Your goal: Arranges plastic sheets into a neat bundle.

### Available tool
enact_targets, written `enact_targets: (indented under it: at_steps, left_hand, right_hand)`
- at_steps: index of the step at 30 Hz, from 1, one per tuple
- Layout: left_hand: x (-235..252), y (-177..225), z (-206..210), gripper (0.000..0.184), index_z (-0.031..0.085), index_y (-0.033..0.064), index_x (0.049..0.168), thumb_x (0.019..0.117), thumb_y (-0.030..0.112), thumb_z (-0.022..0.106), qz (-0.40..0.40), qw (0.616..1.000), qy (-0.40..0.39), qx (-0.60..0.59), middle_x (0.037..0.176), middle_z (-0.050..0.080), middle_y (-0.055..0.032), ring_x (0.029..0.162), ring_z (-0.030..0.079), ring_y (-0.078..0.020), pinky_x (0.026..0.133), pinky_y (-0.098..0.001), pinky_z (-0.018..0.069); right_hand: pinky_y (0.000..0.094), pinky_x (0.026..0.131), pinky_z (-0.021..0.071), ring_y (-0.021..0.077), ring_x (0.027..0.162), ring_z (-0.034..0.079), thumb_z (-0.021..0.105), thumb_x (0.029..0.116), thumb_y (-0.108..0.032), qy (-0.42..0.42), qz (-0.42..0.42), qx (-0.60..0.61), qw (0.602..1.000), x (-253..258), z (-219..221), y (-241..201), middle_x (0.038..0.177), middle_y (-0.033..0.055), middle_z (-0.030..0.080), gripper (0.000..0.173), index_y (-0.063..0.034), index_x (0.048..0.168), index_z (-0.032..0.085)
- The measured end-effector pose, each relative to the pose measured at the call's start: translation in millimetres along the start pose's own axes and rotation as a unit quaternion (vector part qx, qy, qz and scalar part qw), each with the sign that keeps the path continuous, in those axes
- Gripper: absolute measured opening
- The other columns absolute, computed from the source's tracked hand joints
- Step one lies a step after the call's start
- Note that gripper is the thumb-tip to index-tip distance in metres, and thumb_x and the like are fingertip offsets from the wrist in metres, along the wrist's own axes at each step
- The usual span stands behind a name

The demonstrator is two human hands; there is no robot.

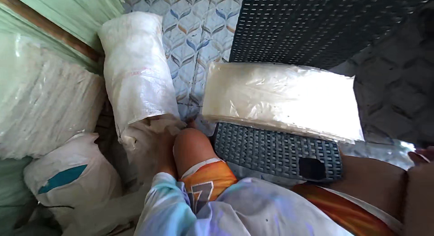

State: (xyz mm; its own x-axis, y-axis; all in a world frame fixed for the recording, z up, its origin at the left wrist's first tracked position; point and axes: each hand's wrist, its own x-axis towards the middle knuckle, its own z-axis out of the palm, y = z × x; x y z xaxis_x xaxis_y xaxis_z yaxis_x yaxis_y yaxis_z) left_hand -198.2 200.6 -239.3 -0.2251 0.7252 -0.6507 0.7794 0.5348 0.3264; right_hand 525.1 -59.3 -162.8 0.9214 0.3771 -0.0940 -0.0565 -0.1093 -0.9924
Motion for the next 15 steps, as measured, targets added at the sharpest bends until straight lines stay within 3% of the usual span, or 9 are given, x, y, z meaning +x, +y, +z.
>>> enact_targets:
  at_steps: [1, 3, 6, 8, 10, 12, 13, 14, 15]
  left_hand:
    - [0, 3, 0, 0.058, 0.043, 0.0028, 0.151, 0.1005, 0.022, 0.064, 0.005, 1.0, -0.008, 0.016, 0.142, 0.055, -0.0292, 0.131, 0.055, -0.0437, 0.109, -0.0583, 0.0429]
    - [5, 5, -4, 0.046, 0.054, -0.0001, 0.142, 0.105, 0.027, 0.056, 0.021, 0.999, 0.016, -0.02, 0.137, 0.059, -0.0271, 0.13, 0.057, -0.0404, 0.11, -0.0576, 0.0429]
    - [-14, 19, -35, 0.04, 0.063, -0.0061, 0.125, 0.1004, 0.025, 0.066, 0.133, 0.949, 0.207, -0.199, 0.123, 0.065, -0.0278, 0.117, 0.063, -0.0385, 0.103, -0.0546, 0.048]
    - [-72, 33, -71, 0.039, 0.061, -0.0084, 0.126, 0.0996, 0.02, 0.065, 0.22, 0.895, 0.285, -0.264, 0.133, 0.057, -0.0283, 0.124, 0.056, -0.0369, 0.107, -0.0522, 0.045]
    - [-149, 45, -102, 0.041, 0.058, -0.0038, 0.135, 0.1007, 0.018, 0.058, 0.274, 0.85, 0.313, -0.322, 0.14, 0.056, -0.0198, 0.125, 0.056, -0.0238, 0.106, -0.0421, 0.0466]
    - [-218, 65, -115, 0.037, 0.061, -0.0042, 0.129, 0.0965, 0.013, 0.057, 0.315, 0.804, 0.348, -0.366, 0.119, 0.067, -0.0107, 0.104, 0.063, -0.008, 0.092, -0.0299, 0.0514]
    - [-248, 79, -113, 0.034, 0.06, -0.0063, 0.124, 0.0952, 0.011, 0.057, 0.334, 0.776, 0.368, -0.389, 0.107, 0.068, -0.0064, 0.094, 0.063, -0.0015, 0.085, -0.0238, 0.0533]
    - [-274, 94, -105, 0.032, 0.057, -0.0082, 0.122, 0.0952, 0.009, 0.056, 0.355, 0.744, 0.386, -0.414, 0.101, 0.066, -0.0022, 0.09, 0.063, 0.0035, 0.082, -0.0194, 0.0545]
    - [-298, 107, -92, 0.034, 0.054, -0.0112, 0.125, 0.0966, 0.007, 0.055, 0.382, 0.712, 0.39, -0.441, 0.102, 0.065, -0.0017, 0.091, 0.062, 0.0048, 0.083, -0.0185, 0.0544]
  right_hand:
    - [0.0358, 0.067, 0.0604, 0.017, 0.072, 0.068, 0.035, 0.1113, -0.023, -0.08, -0.061, -0.02, 0.995, -3, 1, -5, 0.089, 0.0126, 0.063, 0.039, 0.0119, 0.123, 0.048]
    - [0.0268, 0.06, 0.0564, 0.0085, 0.057, 0.059, 0.039, 0.1118, -0.029, 0.091, -0.055, -0.097, 0.99, -49, 63, -49, 0.075, 0.0016, 0.058, 0.038, 0.0039, 0.113, 0.057]
    - [0.0229, 0.061, 0.0556, 0.0052, 0.058, 0.059, 0.042, 0.1108, -0.025, 0.073, -0.122, -0.091, 0.986, -93, 93, -88, 0.076, -0.0007, 0.057, 0.033, 0.0053, 0.114, 0.054]
    - [0.0222, 0.067, 0.056, 0.003, 0.064, 0.059, 0.042, 0.1097, -0.022, -0.005, -0.196, -0.097, 0.976, -123, 105, -105, 0.084, 0.0008, 0.057, 0.035, 0.0112, 0.119, 0.052]
    - [0.0219, 0.072, 0.0563, -0.0009, 0.071, 0.059, 0.044, 0.1083, -0.021, -0.123, -0.253, -0.105, 0.954, -169, 129, -132, 0.087, -0.0014, 0.059, 0.034, 0.0108, 0.115, 0.052]
    - [0.0232, 0.079, 0.0562, -0.001, 0.082, 0.062, 0.051, 0.1061, -0.02, -0.266, -0.303, -0.09, 0.911, -226, 159, -160, 0.094, 0.0015, 0.064, 0.033, 0.0114, 0.114, 0.057]
    - [0.0254, 0.086, 0.0561, 0.0025, 0.093, 0.064, 0.058, 0.1032, -0.024, -0.34, -0.328, -0.076, 0.878, -254, 172, -168, 0.105, 0.0063, 0.067, 0.038, 0.0103, 0.12, 0.057]
    - [0.0304, 0.095, 0.0547, 0.0094, 0.111, 0.064, 0.065, 0.0983, -0.035, -0.413, -0.353, -0.063, 0.837, -282, 183, -170, 0.123, 0.0111, 0.066, 0.053, 0.0048, 0.131, 0.055]
    - [0.0391, 0.105, 0.0507, 0.0194, 0.129, 0.057, 0.072, 0.0917, -0.049, -0.475, -0.377, -0.048, 0.793, -311, 193, -172, 0.141, 0.0178, 0.057, 0.076, -0.0005, 0.145, 0.045]
